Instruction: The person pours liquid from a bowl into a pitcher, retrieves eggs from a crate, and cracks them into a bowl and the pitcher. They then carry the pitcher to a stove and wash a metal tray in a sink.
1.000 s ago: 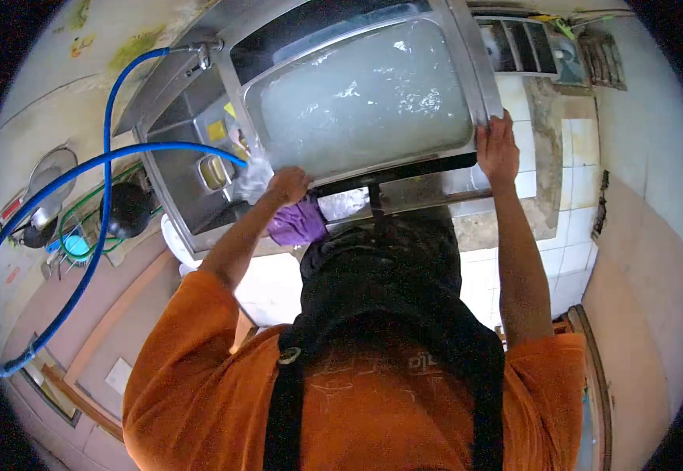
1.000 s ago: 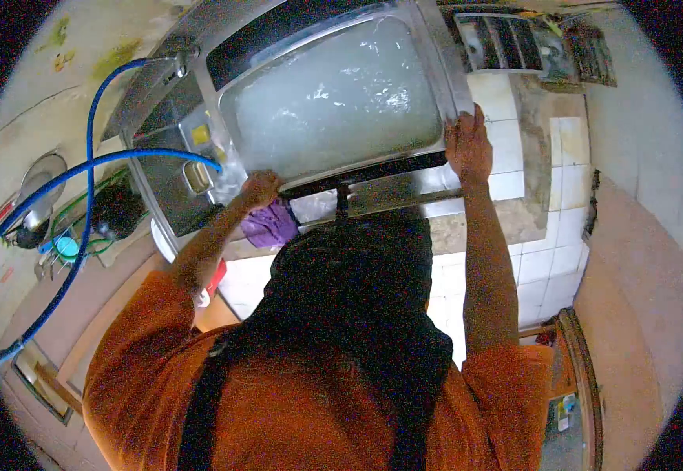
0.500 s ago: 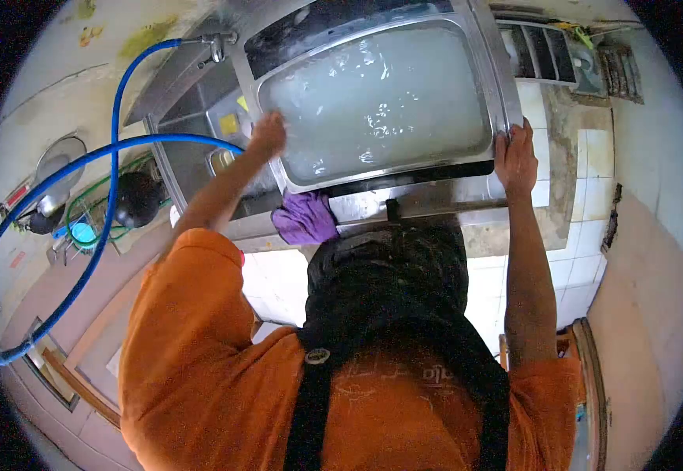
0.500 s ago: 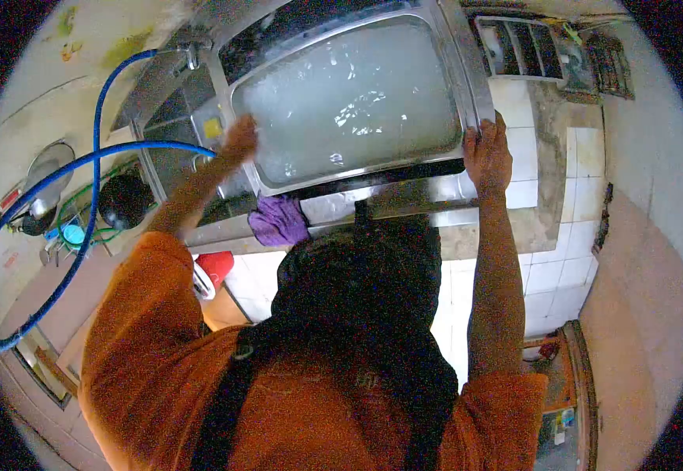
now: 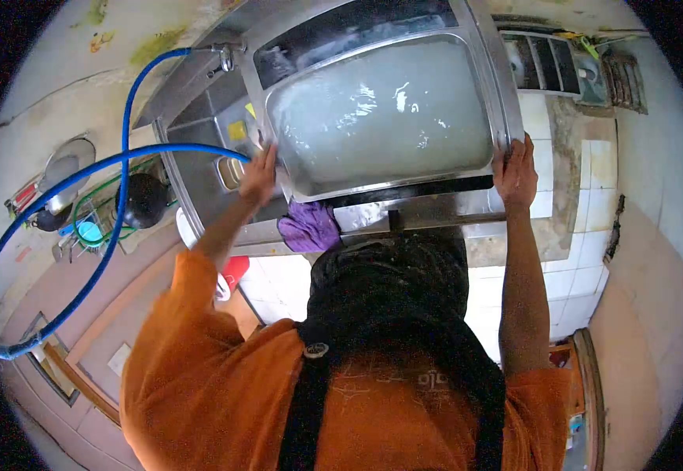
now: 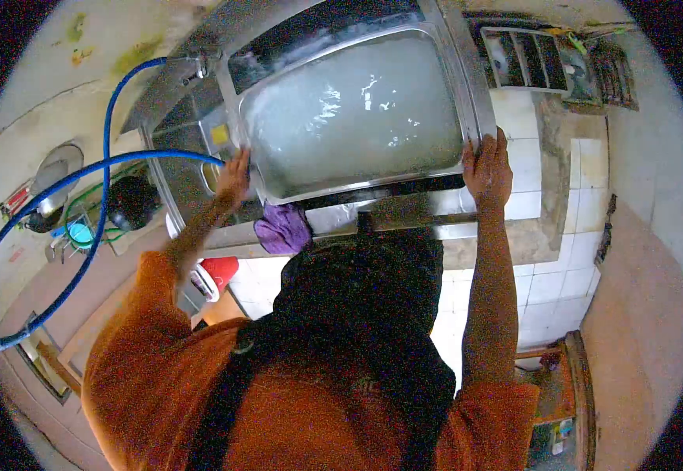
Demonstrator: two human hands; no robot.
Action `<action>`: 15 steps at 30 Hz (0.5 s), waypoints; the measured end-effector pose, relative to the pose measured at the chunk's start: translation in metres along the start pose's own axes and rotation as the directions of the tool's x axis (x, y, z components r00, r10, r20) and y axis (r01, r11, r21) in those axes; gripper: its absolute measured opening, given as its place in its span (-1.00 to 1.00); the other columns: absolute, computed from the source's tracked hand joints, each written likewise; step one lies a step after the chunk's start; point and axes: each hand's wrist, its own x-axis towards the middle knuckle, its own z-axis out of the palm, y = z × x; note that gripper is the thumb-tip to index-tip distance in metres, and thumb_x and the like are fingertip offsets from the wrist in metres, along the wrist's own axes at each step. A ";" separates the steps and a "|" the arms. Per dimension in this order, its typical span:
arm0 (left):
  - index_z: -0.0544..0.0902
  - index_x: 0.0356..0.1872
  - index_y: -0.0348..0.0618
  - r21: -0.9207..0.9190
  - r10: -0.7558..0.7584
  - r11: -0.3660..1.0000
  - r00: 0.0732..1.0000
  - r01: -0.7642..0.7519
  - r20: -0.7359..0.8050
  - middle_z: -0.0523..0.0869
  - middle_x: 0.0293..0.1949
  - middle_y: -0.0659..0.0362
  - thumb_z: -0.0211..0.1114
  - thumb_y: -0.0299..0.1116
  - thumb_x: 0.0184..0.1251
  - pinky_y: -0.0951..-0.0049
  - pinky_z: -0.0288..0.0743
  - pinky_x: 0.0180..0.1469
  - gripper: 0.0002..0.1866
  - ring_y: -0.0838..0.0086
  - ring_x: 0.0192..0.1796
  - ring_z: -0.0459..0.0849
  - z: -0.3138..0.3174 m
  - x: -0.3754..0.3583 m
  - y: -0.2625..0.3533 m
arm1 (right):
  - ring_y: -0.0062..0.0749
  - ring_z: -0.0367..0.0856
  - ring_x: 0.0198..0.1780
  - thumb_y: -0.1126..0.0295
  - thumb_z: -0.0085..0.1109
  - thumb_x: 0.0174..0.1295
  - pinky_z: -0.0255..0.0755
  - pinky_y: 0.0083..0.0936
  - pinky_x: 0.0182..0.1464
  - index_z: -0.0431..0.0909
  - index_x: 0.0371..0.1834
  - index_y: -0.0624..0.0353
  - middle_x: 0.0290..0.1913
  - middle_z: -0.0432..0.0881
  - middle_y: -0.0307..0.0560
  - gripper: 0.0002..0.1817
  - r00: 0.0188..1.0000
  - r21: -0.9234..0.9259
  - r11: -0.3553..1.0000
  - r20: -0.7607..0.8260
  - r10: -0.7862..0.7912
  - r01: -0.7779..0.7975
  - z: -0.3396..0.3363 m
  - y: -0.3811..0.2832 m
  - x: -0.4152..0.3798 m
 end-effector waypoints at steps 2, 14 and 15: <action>0.25 0.44 -0.36 -0.189 -0.121 0.976 0.989 0.104 -0.081 0.38 0.37 -0.24 0.15 -0.46 0.23 0.04 0.35 0.30 -0.30 -0.13 0.24 0.48 0.026 -0.030 0.017 | 0.24 0.62 0.03 0.10 0.10 0.34 0.67 -0.06 -0.14 0.36 0.05 0.25 0.26 0.39 0.37 -0.55 1.000 0.007 1.000 -0.009 0.013 -0.013 0.000 -0.001 0.000; 0.46 0.27 -0.30 -0.225 -0.210 0.962 0.944 0.153 -0.256 0.46 0.27 -0.24 0.12 -0.54 0.25 0.07 0.38 0.29 -0.50 -0.11 0.26 0.46 0.020 0.012 0.059 | 0.21 0.58 0.11 0.07 0.13 0.30 0.66 -0.08 -0.09 0.40 0.09 0.26 0.29 0.35 0.34 -0.50 0.999 -0.039 0.998 0.000 -0.042 0.042 0.006 0.001 -0.003; 0.48 0.24 -0.30 -0.123 -0.045 0.992 0.976 0.019 -0.211 0.47 0.25 -0.23 0.13 -0.51 0.26 0.09 0.41 0.26 -0.52 -0.07 0.23 0.49 0.038 -0.006 0.068 | 0.22 0.58 0.11 0.07 0.13 0.30 0.66 -0.07 -0.09 0.39 0.09 0.25 0.29 0.35 0.34 -0.50 0.998 -0.060 0.997 -0.023 -0.056 0.055 0.007 0.002 -0.001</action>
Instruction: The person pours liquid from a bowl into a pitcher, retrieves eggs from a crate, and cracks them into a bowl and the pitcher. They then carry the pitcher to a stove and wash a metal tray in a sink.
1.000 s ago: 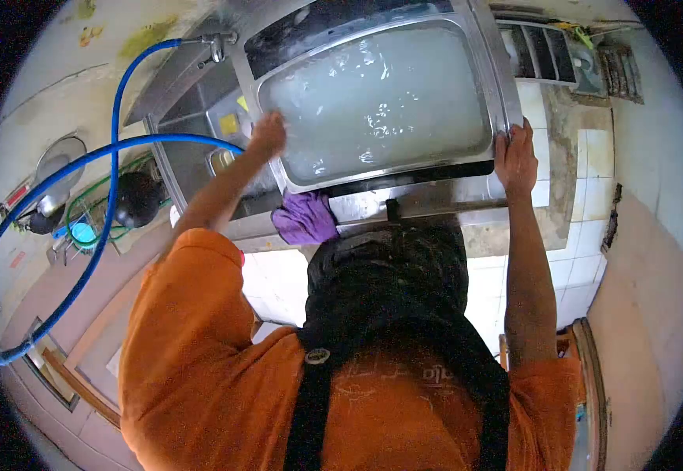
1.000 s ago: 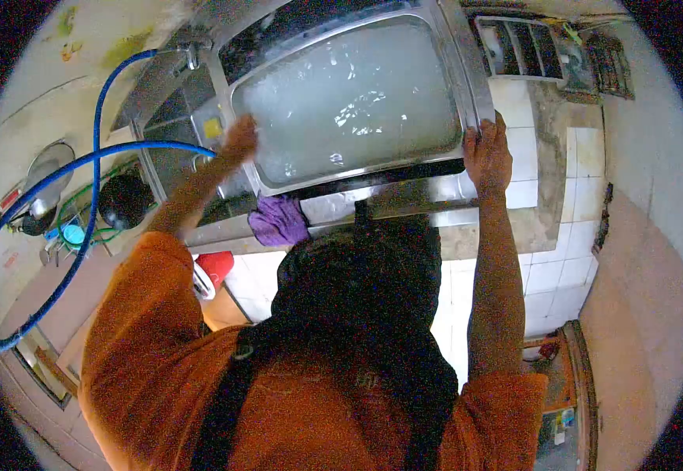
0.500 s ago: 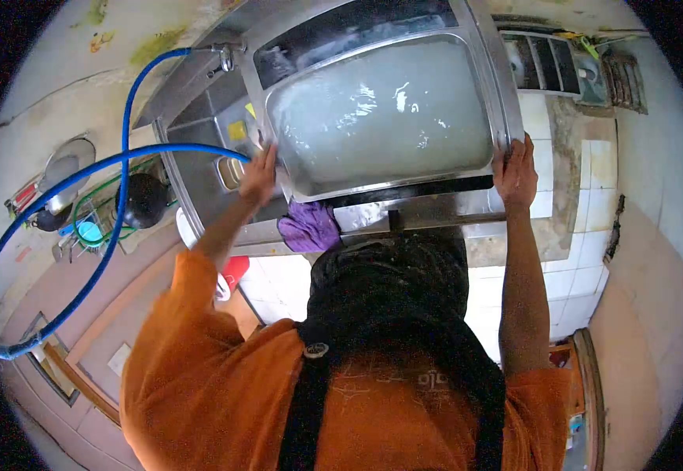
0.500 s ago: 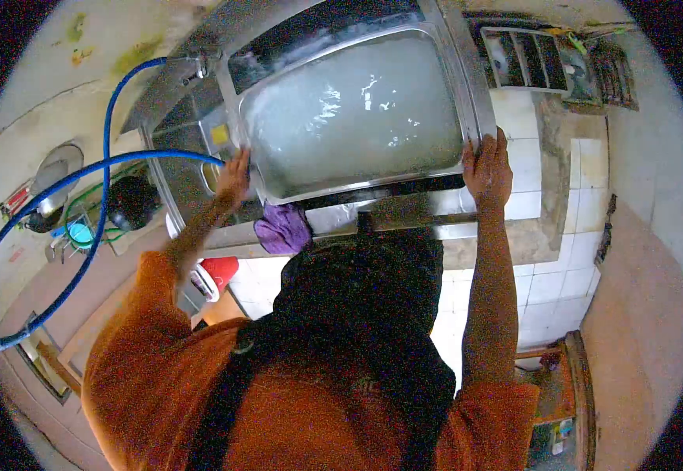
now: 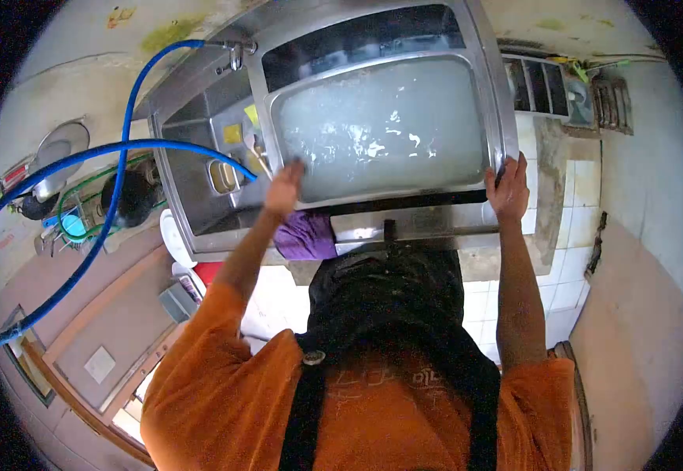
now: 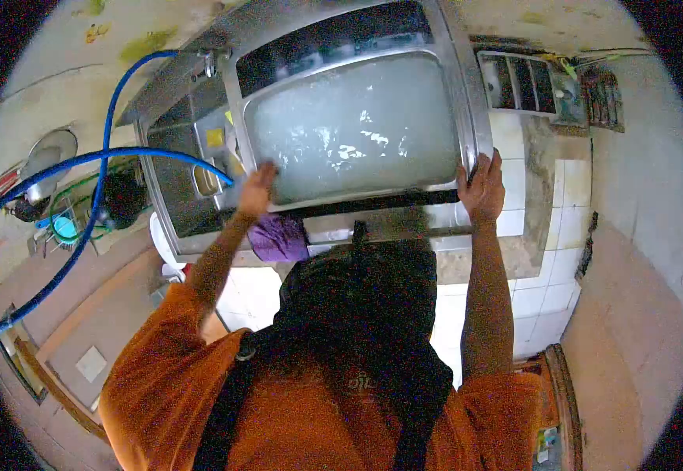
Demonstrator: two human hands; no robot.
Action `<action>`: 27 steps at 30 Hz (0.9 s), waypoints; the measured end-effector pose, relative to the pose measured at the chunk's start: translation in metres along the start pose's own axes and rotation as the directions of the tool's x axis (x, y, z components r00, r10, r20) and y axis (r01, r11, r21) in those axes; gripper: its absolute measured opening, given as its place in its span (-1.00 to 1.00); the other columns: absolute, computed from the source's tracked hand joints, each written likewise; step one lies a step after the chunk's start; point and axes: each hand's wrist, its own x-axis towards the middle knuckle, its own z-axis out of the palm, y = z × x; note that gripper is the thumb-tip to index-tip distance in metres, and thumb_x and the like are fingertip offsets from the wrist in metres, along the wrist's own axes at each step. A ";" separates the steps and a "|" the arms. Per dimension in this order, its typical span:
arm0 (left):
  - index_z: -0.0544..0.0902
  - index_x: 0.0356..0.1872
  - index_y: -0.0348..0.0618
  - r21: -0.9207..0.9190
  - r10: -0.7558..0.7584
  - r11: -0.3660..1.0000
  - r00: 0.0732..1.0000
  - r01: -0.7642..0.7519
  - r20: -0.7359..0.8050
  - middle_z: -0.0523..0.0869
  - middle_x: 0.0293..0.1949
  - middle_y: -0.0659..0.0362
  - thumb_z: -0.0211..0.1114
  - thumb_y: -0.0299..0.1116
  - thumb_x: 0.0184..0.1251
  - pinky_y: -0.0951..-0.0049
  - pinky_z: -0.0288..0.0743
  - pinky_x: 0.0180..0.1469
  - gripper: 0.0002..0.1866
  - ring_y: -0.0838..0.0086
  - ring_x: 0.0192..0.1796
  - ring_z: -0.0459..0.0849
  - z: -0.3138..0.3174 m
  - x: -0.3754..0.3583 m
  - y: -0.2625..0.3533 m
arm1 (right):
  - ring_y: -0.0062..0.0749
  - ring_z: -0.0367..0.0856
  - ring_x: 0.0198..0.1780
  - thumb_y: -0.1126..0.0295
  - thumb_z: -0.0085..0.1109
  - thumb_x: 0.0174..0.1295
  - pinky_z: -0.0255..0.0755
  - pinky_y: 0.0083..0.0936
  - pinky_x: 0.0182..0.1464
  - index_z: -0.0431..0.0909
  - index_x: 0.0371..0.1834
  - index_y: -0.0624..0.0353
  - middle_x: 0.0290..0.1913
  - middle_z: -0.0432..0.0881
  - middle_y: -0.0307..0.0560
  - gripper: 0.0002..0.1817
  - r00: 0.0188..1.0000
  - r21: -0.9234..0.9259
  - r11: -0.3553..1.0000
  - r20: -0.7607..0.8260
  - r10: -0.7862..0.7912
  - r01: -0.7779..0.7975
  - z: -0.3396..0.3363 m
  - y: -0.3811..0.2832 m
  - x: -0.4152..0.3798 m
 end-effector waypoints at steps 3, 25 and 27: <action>0.53 0.15 -0.31 0.086 -0.005 0.996 0.992 -0.006 0.123 0.51 0.22 -0.20 0.13 -0.48 0.26 0.07 0.47 0.17 -0.59 -0.01 0.18 0.55 0.031 0.012 0.008 | 0.23 0.57 0.11 0.06 0.13 0.30 0.65 -0.05 -0.07 0.37 0.10 0.25 0.28 0.35 0.35 -0.49 0.996 0.037 0.998 0.067 0.051 -0.053 -0.010 -0.006 0.002; 0.48 0.31 0.08 -0.305 -0.279 -0.950 0.635 -0.071 0.720 0.54 0.30 0.13 -0.23 0.16 0.43 -0.31 0.23 0.31 -0.38 0.07 0.28 0.50 -0.007 0.400 0.142 | 0.33 0.54 0.12 0.16 0.30 0.14 0.56 0.03 0.02 0.42 0.10 0.20 0.29 0.31 0.43 -0.47 0.987 0.037 0.996 0.140 0.073 -0.079 -0.011 -0.007 0.001; 0.46 0.33 0.11 -0.122 -0.050 -0.990 0.647 0.066 0.761 0.51 0.33 0.09 -0.23 0.15 0.40 -0.41 0.17 0.28 -0.37 0.02 0.32 0.45 -0.028 0.383 0.123 | 0.32 0.56 0.10 0.16 0.29 0.13 0.57 0.01 0.00 0.44 0.09 0.21 0.29 0.32 0.43 -0.48 0.993 0.053 0.996 0.101 0.063 -0.068 -0.010 -0.006 -0.001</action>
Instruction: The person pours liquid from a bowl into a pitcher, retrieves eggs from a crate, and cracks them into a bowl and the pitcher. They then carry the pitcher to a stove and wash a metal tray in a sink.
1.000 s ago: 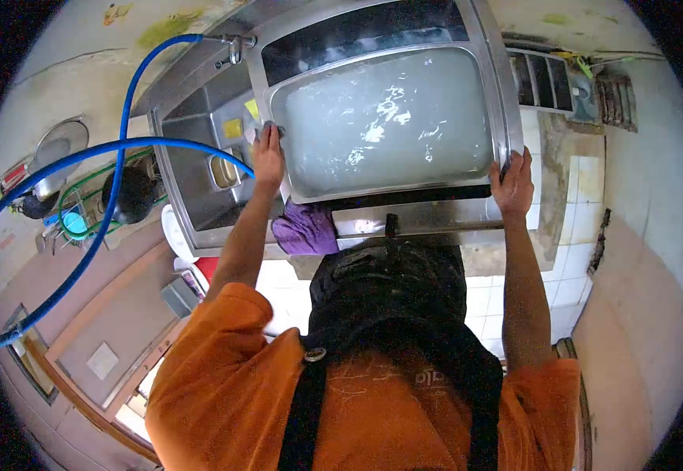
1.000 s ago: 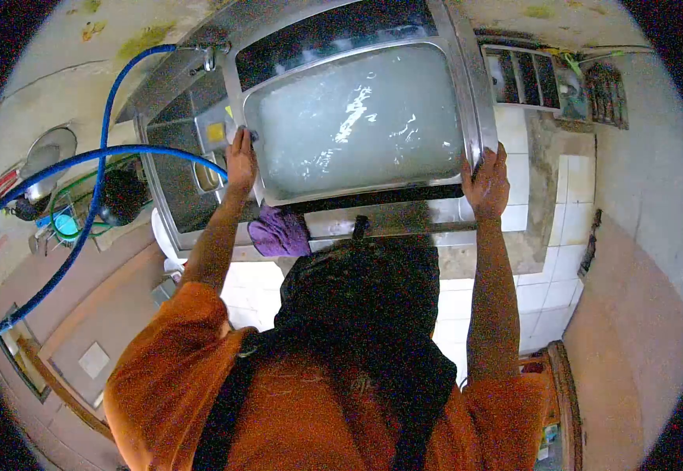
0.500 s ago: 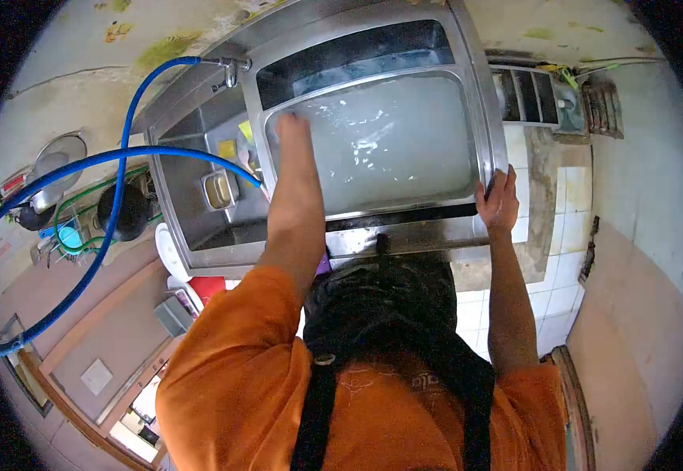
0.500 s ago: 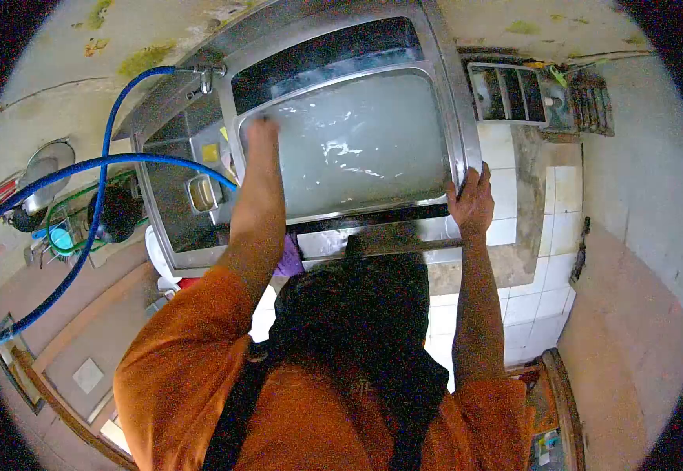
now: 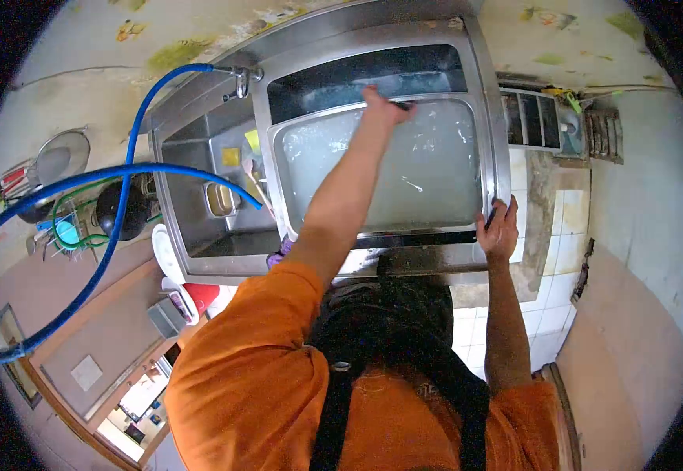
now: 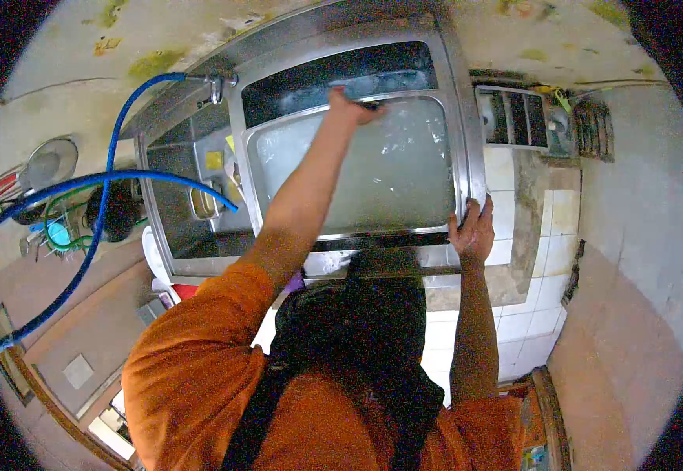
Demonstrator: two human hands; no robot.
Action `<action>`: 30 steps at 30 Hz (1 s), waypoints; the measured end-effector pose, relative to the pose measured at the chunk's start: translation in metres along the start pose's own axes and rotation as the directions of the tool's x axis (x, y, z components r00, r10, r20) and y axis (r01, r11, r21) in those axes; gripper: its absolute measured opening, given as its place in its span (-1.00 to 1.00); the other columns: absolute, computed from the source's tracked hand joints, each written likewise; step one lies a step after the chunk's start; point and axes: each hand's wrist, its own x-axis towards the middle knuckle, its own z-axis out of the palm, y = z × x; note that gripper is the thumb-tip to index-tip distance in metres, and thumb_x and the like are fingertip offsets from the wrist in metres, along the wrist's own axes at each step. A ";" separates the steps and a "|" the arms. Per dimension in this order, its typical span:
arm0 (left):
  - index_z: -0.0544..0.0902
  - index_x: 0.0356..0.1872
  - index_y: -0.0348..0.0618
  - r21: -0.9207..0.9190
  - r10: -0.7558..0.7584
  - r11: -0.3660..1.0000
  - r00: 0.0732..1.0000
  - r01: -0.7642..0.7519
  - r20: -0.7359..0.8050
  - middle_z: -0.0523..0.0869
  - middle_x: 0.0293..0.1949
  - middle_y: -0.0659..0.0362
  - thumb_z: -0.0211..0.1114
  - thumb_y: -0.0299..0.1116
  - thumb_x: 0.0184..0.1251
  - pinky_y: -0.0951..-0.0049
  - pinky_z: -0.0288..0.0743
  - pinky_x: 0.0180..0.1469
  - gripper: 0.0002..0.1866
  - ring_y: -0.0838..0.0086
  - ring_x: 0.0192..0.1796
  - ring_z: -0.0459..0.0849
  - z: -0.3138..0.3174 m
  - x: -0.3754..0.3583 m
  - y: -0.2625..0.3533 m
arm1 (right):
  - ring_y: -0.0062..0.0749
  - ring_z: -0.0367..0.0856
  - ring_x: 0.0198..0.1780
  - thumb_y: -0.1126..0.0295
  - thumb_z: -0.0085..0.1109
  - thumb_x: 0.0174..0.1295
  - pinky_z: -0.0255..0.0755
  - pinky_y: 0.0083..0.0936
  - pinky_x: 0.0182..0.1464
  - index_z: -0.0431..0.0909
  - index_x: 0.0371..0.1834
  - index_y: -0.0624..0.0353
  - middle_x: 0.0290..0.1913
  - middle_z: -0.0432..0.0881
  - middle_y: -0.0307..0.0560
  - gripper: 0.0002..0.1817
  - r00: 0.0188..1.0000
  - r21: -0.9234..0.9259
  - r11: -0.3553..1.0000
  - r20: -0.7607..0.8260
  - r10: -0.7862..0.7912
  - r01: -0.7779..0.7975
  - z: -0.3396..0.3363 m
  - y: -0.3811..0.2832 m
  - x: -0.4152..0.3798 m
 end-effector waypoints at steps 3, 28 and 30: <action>0.48 0.29 0.04 -0.135 -0.121 0.983 0.993 0.122 0.011 0.51 0.32 0.07 -0.18 0.12 0.34 -0.34 0.21 0.27 -0.38 0.05 0.35 0.43 -0.010 -0.025 0.041 | 0.34 0.57 0.05 0.16 0.29 0.09 0.58 -0.01 -0.03 0.44 0.10 0.23 0.26 0.34 0.44 -0.45 0.999 0.029 0.999 -0.028 -0.043 0.043 -0.004 0.001 0.001; 0.30 0.37 -0.39 0.660 0.113 0.730 0.984 -0.178 0.140 0.37 0.40 -0.15 0.24 0.36 0.15 0.02 0.30 0.38 0.03 -0.07 0.35 0.41 0.023 0.044 -0.192 | 0.30 0.53 0.15 -0.04 0.30 0.04 0.57 0.01 0.02 0.47 0.13 0.17 0.35 0.26 0.42 -0.33 0.999 -0.073 0.997 0.049 0.014 -0.010 0.000 -0.002 0.004; 0.33 0.40 -0.22 0.216 -0.163 0.973 0.893 0.076 0.420 0.39 0.43 0.04 0.11 0.40 0.21 -0.04 0.25 0.39 -0.04 0.00 0.36 0.42 0.055 0.045 -0.145 | 0.31 0.52 0.16 -0.04 0.30 0.05 0.56 0.02 0.04 0.48 0.11 0.16 0.35 0.26 0.41 -0.35 0.997 -0.044 0.998 0.049 0.053 -0.051 0.000 -0.002 0.003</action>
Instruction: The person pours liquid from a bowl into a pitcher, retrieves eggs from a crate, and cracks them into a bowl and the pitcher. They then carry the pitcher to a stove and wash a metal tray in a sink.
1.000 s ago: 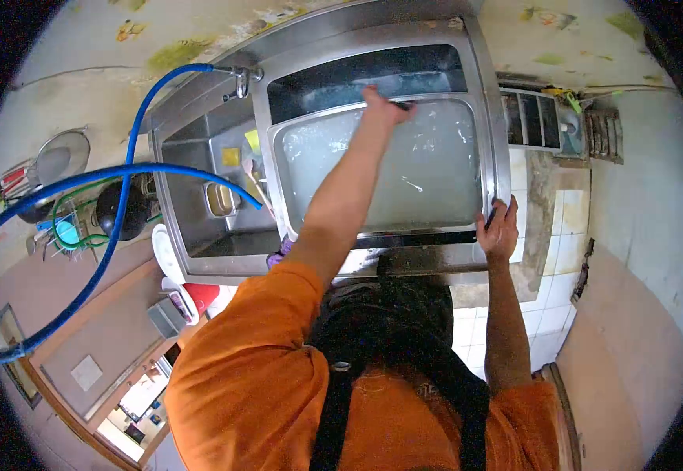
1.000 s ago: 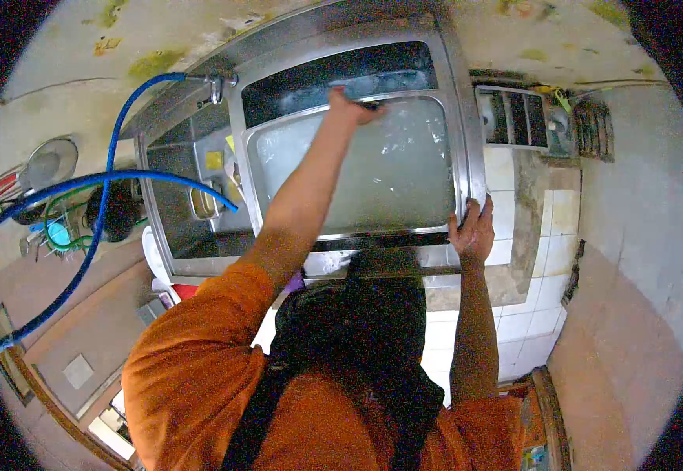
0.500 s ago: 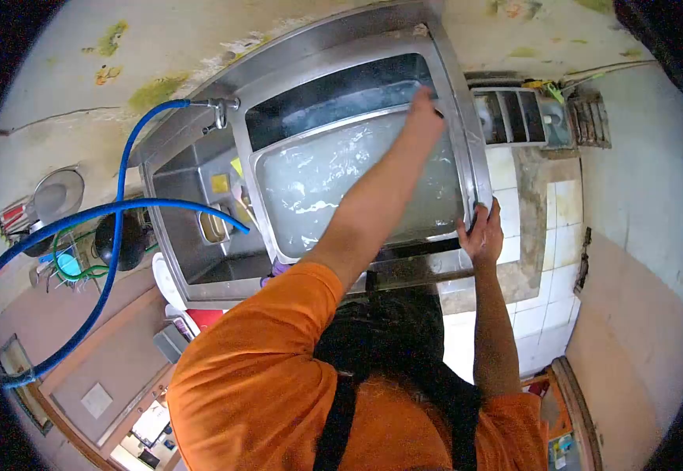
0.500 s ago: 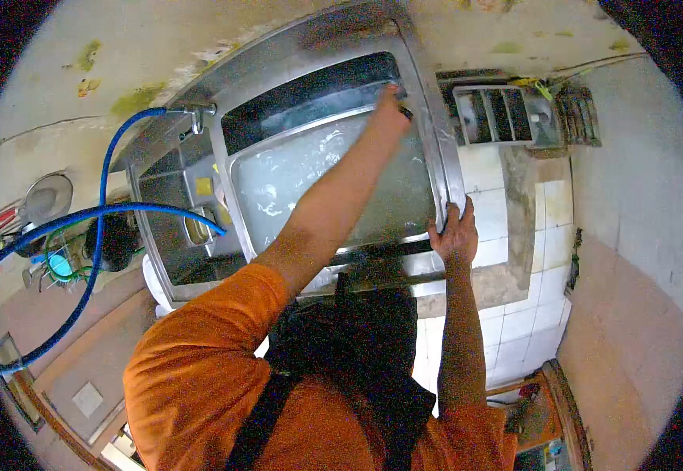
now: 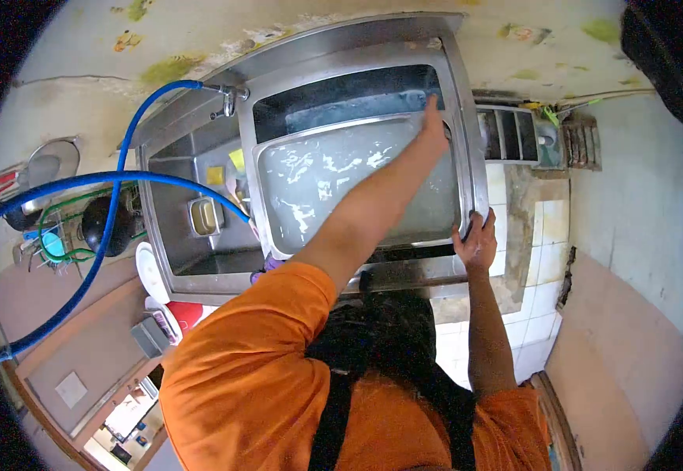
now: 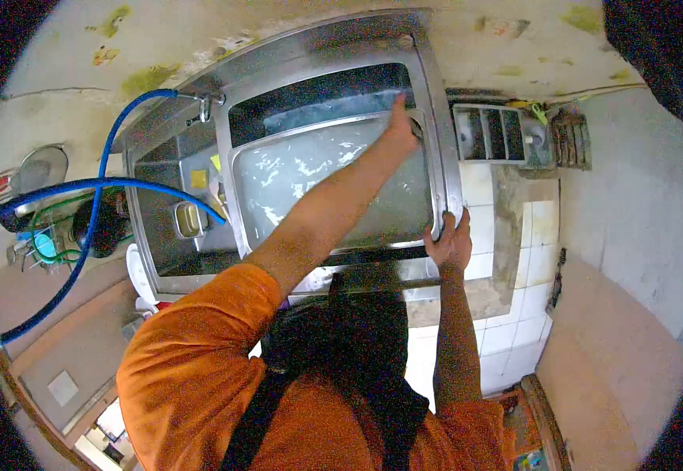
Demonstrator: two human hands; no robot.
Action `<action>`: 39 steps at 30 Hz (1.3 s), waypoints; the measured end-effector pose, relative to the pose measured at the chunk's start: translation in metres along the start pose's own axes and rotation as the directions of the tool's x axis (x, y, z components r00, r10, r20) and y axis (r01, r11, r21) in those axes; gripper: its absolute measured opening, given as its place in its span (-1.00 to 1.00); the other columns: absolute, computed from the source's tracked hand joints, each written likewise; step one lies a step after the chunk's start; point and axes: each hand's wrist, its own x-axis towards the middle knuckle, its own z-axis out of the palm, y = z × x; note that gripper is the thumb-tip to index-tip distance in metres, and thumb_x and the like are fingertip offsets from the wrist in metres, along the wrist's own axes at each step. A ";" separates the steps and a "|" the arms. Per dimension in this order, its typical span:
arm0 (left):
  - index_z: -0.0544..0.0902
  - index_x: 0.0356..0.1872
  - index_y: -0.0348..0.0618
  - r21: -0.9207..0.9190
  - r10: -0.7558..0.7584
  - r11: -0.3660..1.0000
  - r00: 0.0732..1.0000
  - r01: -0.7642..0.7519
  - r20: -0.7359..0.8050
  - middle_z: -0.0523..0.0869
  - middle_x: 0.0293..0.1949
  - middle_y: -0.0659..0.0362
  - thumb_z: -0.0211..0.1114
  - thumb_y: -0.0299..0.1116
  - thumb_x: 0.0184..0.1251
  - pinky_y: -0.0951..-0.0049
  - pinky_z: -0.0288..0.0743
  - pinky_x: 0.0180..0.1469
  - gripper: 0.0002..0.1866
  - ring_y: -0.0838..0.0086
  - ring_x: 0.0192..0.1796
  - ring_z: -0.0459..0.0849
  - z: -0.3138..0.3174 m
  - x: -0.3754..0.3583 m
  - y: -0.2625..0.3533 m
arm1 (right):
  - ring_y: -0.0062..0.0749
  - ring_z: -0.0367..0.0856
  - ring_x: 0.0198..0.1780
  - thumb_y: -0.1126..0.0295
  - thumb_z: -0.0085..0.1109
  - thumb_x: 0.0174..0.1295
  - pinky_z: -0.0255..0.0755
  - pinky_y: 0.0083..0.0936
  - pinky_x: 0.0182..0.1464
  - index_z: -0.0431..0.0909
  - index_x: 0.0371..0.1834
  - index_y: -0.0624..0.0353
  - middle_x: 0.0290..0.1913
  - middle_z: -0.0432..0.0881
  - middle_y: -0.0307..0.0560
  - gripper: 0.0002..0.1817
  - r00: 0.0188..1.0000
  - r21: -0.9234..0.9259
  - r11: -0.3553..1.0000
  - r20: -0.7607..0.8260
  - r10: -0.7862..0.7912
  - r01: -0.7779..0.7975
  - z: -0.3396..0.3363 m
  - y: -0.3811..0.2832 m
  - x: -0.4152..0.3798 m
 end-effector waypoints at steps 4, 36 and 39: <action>0.43 0.34 -0.06 -0.323 0.207 0.906 0.951 -0.274 -0.228 0.48 0.33 0.07 -0.03 0.36 0.28 -0.18 0.14 0.41 -0.19 0.07 0.35 0.41 -0.008 -0.020 0.057 | 0.33 0.52 0.16 -0.03 0.31 0.05 0.56 0.01 0.04 0.46 0.12 0.14 0.34 0.29 0.41 -0.36 1.000 0.000 1.000 -0.010 -0.010 0.010 -0.003 -0.003 -0.002; 0.56 0.16 -0.21 0.341 0.183 -0.939 0.900 0.042 0.394 0.47 0.32 -0.01 0.02 -0.20 0.43 -0.01 0.29 0.34 -0.58 0.07 0.40 0.35 -0.127 -0.032 -0.055 | 0.26 0.53 0.12 0.06 0.41 -0.11 0.55 -0.02 0.06 0.43 0.16 0.06 0.33 0.28 0.34 -0.29 1.000 -0.025 1.000 0.016 -0.014 0.015 -0.004 -0.002 0.001; 0.40 0.34 -0.20 -0.257 -0.133 -0.966 0.899 -0.024 0.417 0.28 0.47 -0.03 0.02 -0.22 0.40 -0.10 0.12 0.45 -0.47 0.04 0.47 0.27 -0.123 -0.051 -0.031 | 0.25 0.53 0.13 0.05 0.40 -0.09 0.54 -0.04 0.08 0.42 0.16 0.05 0.35 0.26 0.34 -0.29 1.000 0.002 1.000 0.009 -0.018 0.018 -0.003 -0.001 0.001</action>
